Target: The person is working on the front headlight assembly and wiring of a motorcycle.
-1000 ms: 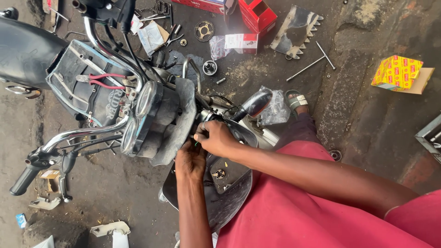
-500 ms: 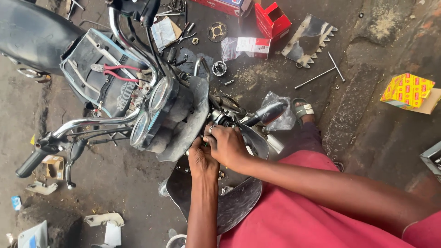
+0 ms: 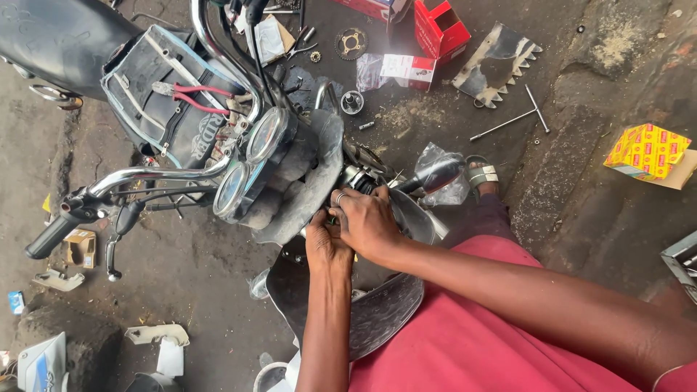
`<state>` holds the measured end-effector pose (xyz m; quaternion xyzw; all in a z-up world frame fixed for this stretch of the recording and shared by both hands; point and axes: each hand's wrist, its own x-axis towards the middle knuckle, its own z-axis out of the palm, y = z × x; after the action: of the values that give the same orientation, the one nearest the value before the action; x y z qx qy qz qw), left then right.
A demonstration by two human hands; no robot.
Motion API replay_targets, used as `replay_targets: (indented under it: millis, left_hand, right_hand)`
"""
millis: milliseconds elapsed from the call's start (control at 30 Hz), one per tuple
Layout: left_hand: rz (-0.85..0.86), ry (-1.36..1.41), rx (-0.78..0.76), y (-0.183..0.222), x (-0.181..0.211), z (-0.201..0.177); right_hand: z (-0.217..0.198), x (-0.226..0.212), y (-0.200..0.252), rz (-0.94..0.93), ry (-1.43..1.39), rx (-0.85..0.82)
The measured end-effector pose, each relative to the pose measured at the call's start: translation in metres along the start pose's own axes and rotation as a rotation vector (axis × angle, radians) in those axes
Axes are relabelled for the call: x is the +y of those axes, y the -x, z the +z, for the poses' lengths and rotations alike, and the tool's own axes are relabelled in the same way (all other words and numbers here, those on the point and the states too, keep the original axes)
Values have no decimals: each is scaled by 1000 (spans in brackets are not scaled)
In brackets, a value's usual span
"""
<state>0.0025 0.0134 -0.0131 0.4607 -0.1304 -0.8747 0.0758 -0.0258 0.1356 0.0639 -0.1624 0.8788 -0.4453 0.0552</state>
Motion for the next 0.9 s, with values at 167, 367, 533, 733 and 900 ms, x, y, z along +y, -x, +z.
replay_targets:
  millis: [167, 367, 533, 733, 900]
  left_hand:
    - [38, -27, -12, -6, -1, -10]
    - [6, -98, -54, -11, 2, -13]
    - [58, -86, -126, -13, 0, -14]
    - [167, -218, 5, -13, 5, -7]
    - [259, -315, -101, -9, 5, -13]
  right_hand:
    - [4, 5, 2, -97, 59, 35]
    - [6, 7, -3, -94, 3, -58]
    - [-5, 6, -6, 44, -100, -59]
    - [-8, 14, -8, 9, -109, 80]
    - [-19, 2, -8, -28, -52, 117]
